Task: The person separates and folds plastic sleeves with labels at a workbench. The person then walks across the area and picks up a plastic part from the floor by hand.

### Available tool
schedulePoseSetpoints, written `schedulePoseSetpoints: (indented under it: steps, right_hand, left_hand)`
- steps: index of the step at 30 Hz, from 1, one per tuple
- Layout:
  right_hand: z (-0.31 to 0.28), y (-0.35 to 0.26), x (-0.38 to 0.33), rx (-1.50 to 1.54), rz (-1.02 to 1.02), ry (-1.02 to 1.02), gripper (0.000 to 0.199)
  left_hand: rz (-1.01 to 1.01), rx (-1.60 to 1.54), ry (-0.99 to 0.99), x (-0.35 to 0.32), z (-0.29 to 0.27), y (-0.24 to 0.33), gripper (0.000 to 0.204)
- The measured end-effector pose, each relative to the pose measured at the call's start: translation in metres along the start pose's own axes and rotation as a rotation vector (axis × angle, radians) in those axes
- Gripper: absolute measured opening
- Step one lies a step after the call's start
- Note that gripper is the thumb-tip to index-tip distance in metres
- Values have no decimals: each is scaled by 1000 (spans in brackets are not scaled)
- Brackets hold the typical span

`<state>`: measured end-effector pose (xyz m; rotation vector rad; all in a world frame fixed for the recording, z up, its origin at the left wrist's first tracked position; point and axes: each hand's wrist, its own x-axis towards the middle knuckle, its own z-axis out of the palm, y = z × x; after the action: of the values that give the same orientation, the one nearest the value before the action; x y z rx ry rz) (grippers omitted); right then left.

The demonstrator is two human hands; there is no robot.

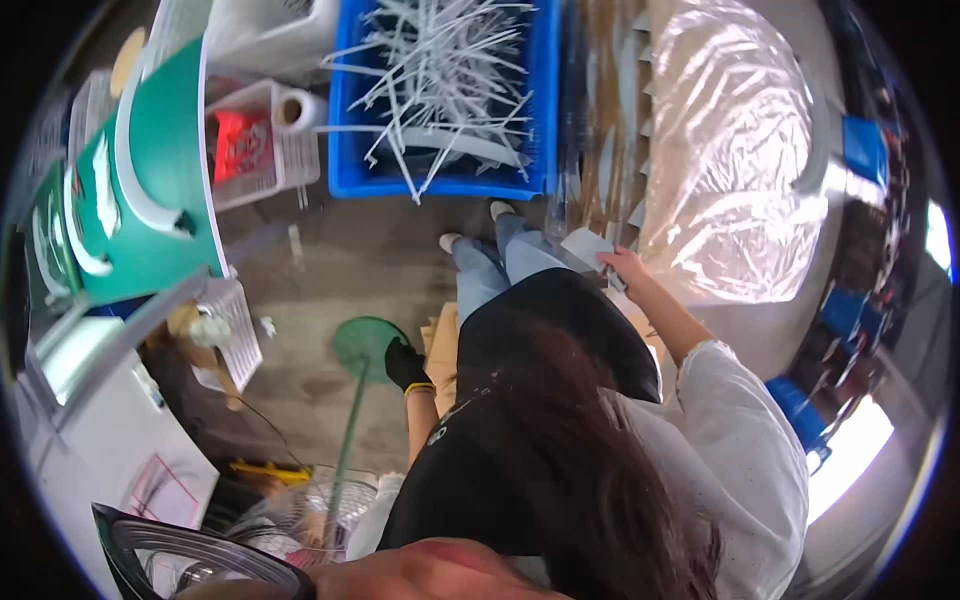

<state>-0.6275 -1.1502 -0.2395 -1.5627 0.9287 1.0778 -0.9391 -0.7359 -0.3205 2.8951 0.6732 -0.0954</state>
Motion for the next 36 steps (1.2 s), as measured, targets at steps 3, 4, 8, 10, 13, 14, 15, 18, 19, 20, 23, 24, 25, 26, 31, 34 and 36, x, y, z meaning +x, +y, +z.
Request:
schedulePoseSetpoints:
  steps: [3, 4, 8, 10, 13, 14, 15, 18, 19, 20, 23, 24, 25, 26, 31, 34, 36]
  right_hand:
    - [-62, 54, -15, 102, -122, 44, 18]
    - [-74, 69, -24, 132, -124, 109, 19]
    - [-116, 134, -68, 245, -78, 256, 21]
    - [-124, 164, -96, 434, 43, 304, 22]
    - [-134, 199, -118, 520, 113, 368, 22]
    - [-139, 206, -125, 552, 138, 383, 19]
    - [-144, 216, -128, 587, 118, 381, 19]
    - [-166, 239, -122, 694, 157, 406, 26]
    - [-175, 247, -117, 729, 138, 397, 27]
    - [-185, 247, -112, 738, 138, 389, 27]
    - [-217, 233, -94, 768, 62, 423, 23]
    - [-221, 223, -95, 774, 78, 412, 23]
    - [-224, 206, -95, 821, 30, 423, 19]
    - [-225, 195, -93, 876, -22, 444, 15]
    - [-211, 168, -86, 1040, -50, 372, 16]
    - [-204, 137, -83, 1066, -31, 387, 17]
    - [-202, 115, -82, 1066, -29, 427, 18]
  left_hand:
    - [-165, -217, -328, 33, 25, -9, 46]
    - [43, -43, -245, 57, 16, 2, 53]
    - [-640, -1035, -402, 136, -2, 46, 26]
    - [-637, -960, -507, 179, -26, 74, 22]
    - [-668, -1007, -469, 223, -49, 115, 21]
    - [-702, -1035, -425, 232, -53, 125, 21]
    - [-735, -1064, -384, 241, -56, 140, 20]
    - [-638, -1089, -402, 260, -72, 189, 20]
    - [-639, -1109, -403, 263, -81, 208, 19]
    - [-631, -1101, -398, 266, -86, 223, 19]
    - [-560, -1081, -505, 265, -99, 263, 22]
    - [-534, -1096, -482, 261, -104, 277, 22]
    - [-513, -1099, -500, 258, -111, 287, 22]
    - [-482, -1106, -528, 264, -115, 302, 22]
    - [-386, -1021, -618, 306, -116, 362, 20]
    - [-247, -1007, -625, 350, -109, 403, 17]
    - [-258, -1015, -677, 385, -102, 422, 16]
